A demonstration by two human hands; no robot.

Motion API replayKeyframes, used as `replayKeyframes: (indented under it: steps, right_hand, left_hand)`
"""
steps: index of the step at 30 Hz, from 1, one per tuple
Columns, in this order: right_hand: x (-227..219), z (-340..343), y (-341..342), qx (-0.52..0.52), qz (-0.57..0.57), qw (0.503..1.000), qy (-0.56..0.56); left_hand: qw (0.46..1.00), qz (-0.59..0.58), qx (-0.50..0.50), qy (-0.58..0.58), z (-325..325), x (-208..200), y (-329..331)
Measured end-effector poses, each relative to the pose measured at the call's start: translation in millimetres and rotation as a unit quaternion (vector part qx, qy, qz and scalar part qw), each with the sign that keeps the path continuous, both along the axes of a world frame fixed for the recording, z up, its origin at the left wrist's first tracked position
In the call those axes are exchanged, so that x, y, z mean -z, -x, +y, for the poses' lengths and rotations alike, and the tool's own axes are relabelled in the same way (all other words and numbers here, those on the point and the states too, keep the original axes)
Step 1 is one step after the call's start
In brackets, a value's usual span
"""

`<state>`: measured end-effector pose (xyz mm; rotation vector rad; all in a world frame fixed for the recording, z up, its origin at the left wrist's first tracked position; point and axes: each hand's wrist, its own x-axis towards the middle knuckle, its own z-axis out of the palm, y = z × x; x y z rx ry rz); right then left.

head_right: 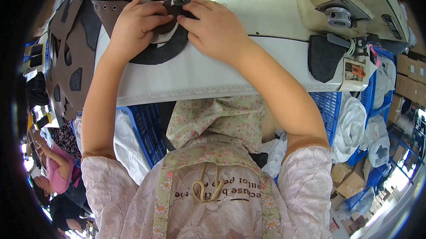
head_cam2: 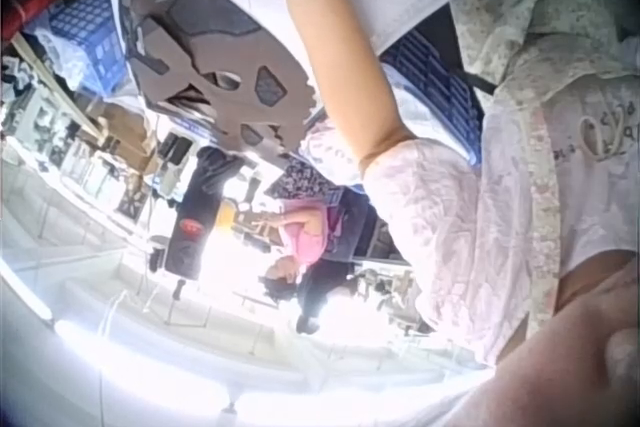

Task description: Sewing together leather and fabric components of a shoe upper using an industrial sewing machine.

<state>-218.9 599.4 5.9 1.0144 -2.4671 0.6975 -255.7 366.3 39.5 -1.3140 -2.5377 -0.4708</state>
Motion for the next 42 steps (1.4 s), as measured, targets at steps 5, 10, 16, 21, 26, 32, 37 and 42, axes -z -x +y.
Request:
replayKeyframes:
  steps: [5,10,16,21,26,32,37,42]
  right_hand:
    - [-7.9,-1.6,-2.1,-0.008,0.052,0.998,-0.033]
    - [-9.6,-5.5,-12.8,-0.011,0.046,0.998,-0.051]
    - [-7.8,-8.1,-13.9,0.003,0.048,0.998,-0.043]
    - [-5.6,-9.2,-13.8,0.010,0.039,0.998,-0.041]
    - [-8.2,-13.2,-11.9,0.027,0.072,0.996,-0.050]
    - [-10.2,-15.9,-27.7,0.016,0.052,0.998,-0.040]
    - [-4.6,-20.4,-31.2,0.031,0.054,0.997,-0.036]
    - [-4.1,-21.1,-32.8,0.029,0.055,0.997,-0.037]
  left_hand:
    - [1.000,0.006,0.012,0.002,-2.3,-1.7,1.5]
    - [0.999,0.031,0.027,0.007,-3.5,-0.8,2.0]
    - [0.999,0.008,0.037,0.015,-5.7,-3.4,6.0]
    - [0.999,0.021,0.043,0.010,-7.8,-0.9,10.3]
    - [0.998,0.035,0.048,0.020,-8.8,-2.5,14.8]
    - [0.996,0.022,0.050,0.074,-11.1,-10.4,15.0]
    - [0.994,-0.019,0.085,0.073,-17.8,-16.9,18.2]
    - [0.992,-0.041,0.099,0.063,-19.5,-17.2,21.8]
